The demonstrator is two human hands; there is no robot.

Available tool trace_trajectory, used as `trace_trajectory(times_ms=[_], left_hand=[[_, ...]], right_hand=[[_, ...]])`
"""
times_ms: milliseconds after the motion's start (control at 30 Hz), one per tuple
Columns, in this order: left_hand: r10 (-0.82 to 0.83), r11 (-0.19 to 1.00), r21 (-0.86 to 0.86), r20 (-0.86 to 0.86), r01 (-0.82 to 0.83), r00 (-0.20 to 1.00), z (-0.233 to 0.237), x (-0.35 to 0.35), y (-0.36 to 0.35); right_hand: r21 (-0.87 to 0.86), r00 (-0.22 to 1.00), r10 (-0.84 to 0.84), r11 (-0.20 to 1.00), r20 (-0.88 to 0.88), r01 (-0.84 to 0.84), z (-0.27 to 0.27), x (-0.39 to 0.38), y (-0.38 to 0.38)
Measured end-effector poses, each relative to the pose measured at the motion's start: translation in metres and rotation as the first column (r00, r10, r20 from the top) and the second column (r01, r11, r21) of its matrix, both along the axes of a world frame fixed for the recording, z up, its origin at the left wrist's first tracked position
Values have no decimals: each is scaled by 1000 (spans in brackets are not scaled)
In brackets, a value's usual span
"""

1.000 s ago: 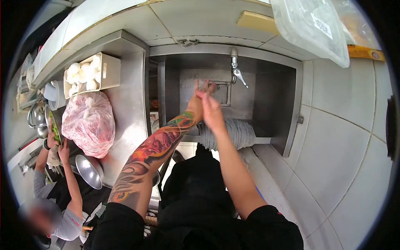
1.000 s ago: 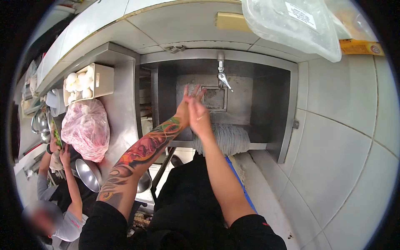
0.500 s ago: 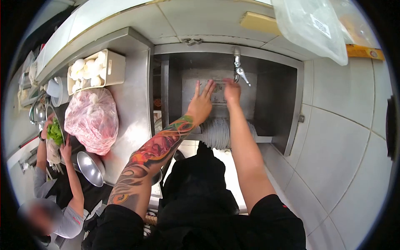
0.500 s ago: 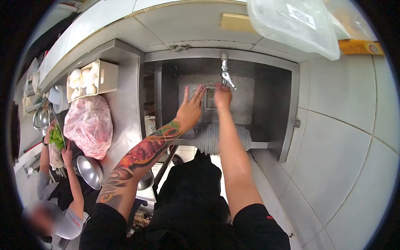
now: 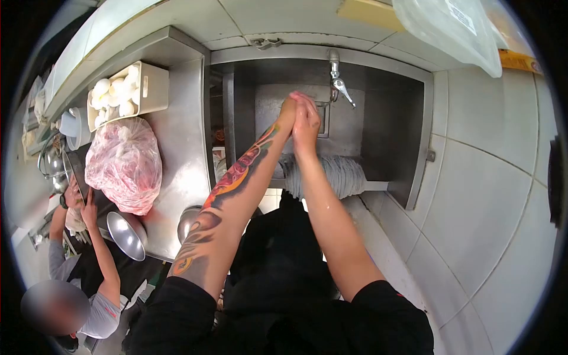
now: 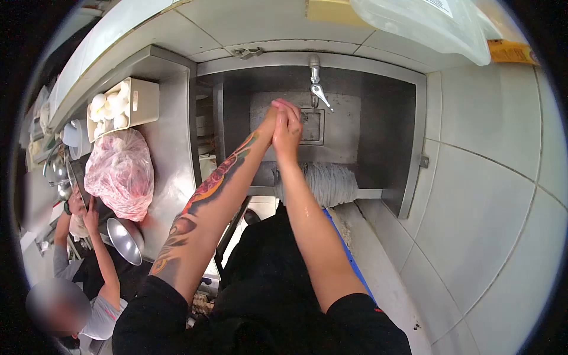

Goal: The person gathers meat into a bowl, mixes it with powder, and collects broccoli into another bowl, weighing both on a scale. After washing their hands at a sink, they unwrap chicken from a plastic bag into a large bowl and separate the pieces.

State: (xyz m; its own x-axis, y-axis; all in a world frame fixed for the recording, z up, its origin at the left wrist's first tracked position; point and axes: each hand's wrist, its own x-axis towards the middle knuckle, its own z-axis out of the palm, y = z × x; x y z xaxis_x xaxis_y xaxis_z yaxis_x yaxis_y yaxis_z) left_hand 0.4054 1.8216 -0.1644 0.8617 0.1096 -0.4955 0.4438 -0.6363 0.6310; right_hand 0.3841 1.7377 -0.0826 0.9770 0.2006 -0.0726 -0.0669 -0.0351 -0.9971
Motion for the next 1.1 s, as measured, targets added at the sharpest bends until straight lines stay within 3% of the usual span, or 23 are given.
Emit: trace_trajectory(times_ms=[33, 67, 100, 300, 333, 400, 433, 467, 500, 533, 567, 600, 633, 667, 700, 767, 800, 867, 900, 967, 1000, 1033, 1100], left_hand=[[0, 1000, -4, 0, 0, 1000, 9, 6, -8], [433, 795, -443, -65, -415, 899, 16, 13, -19], [708, 268, -718, -305, -642, 637, 13, 16, -27], [790, 73, -900, -211, -430, 576, -28, 1, -43], [791, 70, -898, -215, -434, 572, -3, 0, -46], [647, -97, -805, -498, -586, 577, 69, -3, -50], [650, -101, -803, -500, -587, 572, 69, -8, -49], [618, 71, -814, -417, -576, 667, 70, -14, -46], [564, 241, -805, -338, -542, 753, 71, -21, -42], [573, 241, -803, -336, -545, 748, 80, -29, -38], [440, 742, -559, -10, -370, 898, 98, -39, -36], [135, 988, -95, 195, -118, 971, 117, -50, -35], [-232, 896, 427, 209, 125, 950, 131, -58, -32], [-399, 756, 594, 84, 276, 913, 139, -64, -28], [-379, 758, 600, 85, 256, 922, 143, -71, -25], [-618, 327, 796, -227, 510, 752, 149, -86, -20], [-600, 330, 802, -230, 499, 766, 158, -93, -17], [-616, 208, 833, -295, 512, 730, 177, -111, -12], [-592, 206, 841, -301, 501, 748, 193, -119, -10], [-596, 146, 841, -345, 521, 725, 235, -136, -6], [-593, 119, 861, -337, 494, 731, 249, -147, -4], [-566, 112, 865, -349, 489, 747, 267, -158, -2], [-577, 77, 905, -302, 419, 759, 301, -182, -2]], right_hand=[[-4, 1000, 0, 1000, 0, 0, 12, -8, 0], [27, 996, -81, 996, 24, 81, 25, -14, 2], [61, 986, -163, 985, 44, 160, 32, -17, 3], [-46, 979, 81, 996, 186, -74, -33, 24, -16], [-75, 969, 127, 991, 210, -114, -46, 34, -20], [-106, 958, 176, 982, 228, -156, -54, 44, -32], [-141, 958, 226, 969, 176, -202, -52, 50, -38], [-172, 954, 275, 952, 123, -252, -49, 57, -44], [-195, 962, 256, 943, -98, -270, -69, 67, -56], [-215, 925, 219, 932, -311, -293, -88, 77, -69], [-344, 973, 76, 927, -219, -150, -68, 75, -78], [-453, 993, -57, 891, -107, 3, -45, 71, -87], [-121, 949, -290, 954, -126, 275, -55, 73, -97], [-47, 903, -410, 912, -131, 408, -5, 63, -92], [47, 892, -446, 892, -69, 450, 29, 51, -86], [84, 944, -328, 941, -12, 328, 77, 28, -71], [96, 951, -308, 947, -11, 308, 84, 16, -60], [189, 951, -118, 966, -286, 176, 93, -10, -38], [209, 956, -87, 966, -281, 150, 91, -16, -35], [-78, 997, 9, 997, -79, -16, 85, -22, -38], [-207, 995, 63, 975, -82, -78, 105, -24, -41], [-81, 994, 46, 995, -98, -54, 98, -27, -43], [-118, 997, 57, 991, -58, -63, 90, -33, -51]])
